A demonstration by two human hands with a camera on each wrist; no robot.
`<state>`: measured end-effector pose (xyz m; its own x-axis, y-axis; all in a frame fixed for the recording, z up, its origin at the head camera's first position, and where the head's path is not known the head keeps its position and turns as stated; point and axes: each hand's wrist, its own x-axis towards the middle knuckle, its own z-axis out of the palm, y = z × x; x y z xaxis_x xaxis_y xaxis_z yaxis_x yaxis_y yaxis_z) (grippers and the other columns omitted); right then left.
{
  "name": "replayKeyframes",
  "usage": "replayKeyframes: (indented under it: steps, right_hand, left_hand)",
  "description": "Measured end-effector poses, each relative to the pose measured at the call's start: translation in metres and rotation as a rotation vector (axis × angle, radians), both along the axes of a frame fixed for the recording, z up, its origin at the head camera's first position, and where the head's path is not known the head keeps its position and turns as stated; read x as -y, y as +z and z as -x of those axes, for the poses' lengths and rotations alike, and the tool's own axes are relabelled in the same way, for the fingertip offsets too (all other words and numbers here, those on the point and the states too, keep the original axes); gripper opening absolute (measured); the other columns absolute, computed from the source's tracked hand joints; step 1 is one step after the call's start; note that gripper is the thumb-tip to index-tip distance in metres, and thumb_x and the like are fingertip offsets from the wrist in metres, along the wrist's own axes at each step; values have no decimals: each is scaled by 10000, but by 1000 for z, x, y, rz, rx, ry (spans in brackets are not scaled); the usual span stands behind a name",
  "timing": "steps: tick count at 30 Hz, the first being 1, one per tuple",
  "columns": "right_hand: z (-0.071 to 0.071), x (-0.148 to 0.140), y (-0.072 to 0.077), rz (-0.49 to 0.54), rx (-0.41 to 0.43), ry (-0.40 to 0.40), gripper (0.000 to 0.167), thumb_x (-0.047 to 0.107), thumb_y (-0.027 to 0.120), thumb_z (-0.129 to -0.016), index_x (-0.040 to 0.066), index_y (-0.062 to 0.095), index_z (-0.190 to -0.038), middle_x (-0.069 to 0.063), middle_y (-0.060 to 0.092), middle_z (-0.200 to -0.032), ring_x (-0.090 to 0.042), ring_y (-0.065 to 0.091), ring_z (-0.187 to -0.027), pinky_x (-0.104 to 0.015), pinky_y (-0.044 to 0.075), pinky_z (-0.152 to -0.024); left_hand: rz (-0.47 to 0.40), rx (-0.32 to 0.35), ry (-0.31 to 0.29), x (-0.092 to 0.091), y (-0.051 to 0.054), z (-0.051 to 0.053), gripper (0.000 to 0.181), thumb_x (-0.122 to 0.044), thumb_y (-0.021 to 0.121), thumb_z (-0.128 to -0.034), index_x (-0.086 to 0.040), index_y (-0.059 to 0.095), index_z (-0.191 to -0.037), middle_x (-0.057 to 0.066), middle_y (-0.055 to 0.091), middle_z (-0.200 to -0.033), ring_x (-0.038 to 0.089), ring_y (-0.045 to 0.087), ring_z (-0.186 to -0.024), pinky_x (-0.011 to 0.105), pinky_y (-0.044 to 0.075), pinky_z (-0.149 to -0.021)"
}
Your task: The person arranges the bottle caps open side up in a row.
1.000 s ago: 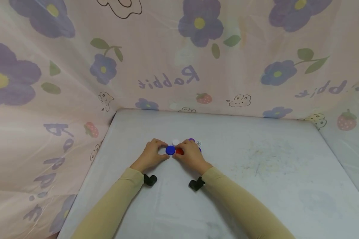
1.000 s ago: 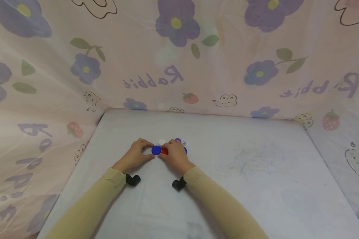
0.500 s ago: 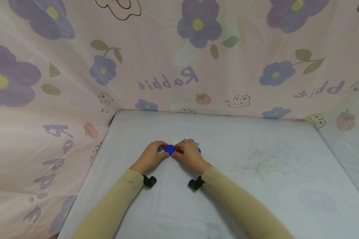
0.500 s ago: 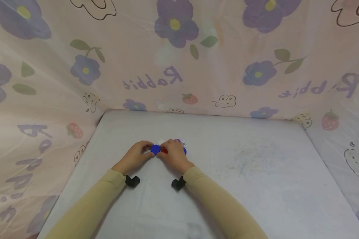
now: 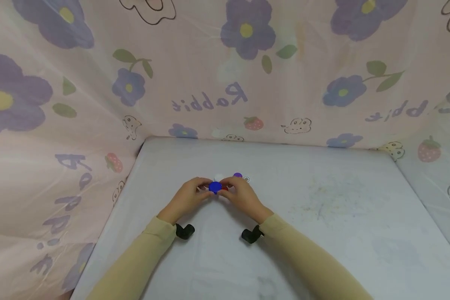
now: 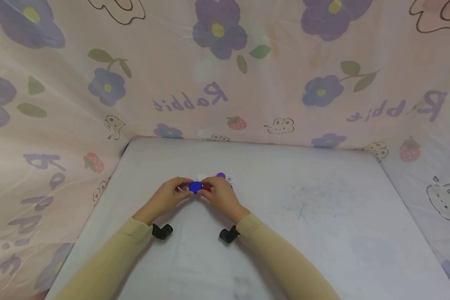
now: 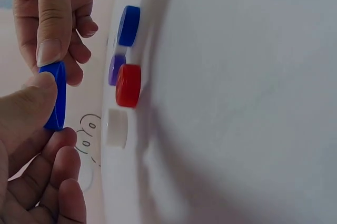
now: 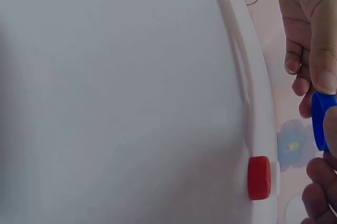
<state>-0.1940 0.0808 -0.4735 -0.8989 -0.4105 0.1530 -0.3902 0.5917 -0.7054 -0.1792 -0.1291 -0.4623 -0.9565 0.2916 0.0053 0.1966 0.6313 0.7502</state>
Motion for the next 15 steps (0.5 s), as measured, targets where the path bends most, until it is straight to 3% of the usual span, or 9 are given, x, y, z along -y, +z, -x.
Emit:
replayKeyframes:
  steps: [5, 15]
  right_hand:
    - [-6, -3, -1, 11, 23, 16, 354, 258, 723, -882, 93, 658, -1189, 33, 673, -1017, -122, 602, -980, -369, 461, -895]
    - [-10, -7, -1, 29, 22, 18, 363, 241, 705, -901, 78, 630, -1216, 10, 667, -1029, -148, 605, -974, -369, 465, -864]
  left_hand:
    - [-7, -5, -3, -3, -4, -5, 399, -248, 742, -871, -85, 644, -1222, -12, 632, -1011, 145, 582, -921, 339, 482, -826]
    - [-59, 32, 11, -5, -3, -7, 378, -238, 740, -874, -128, 624, -1217, -22, 660, -1035, 132, 603, -917, 343, 497, -821]
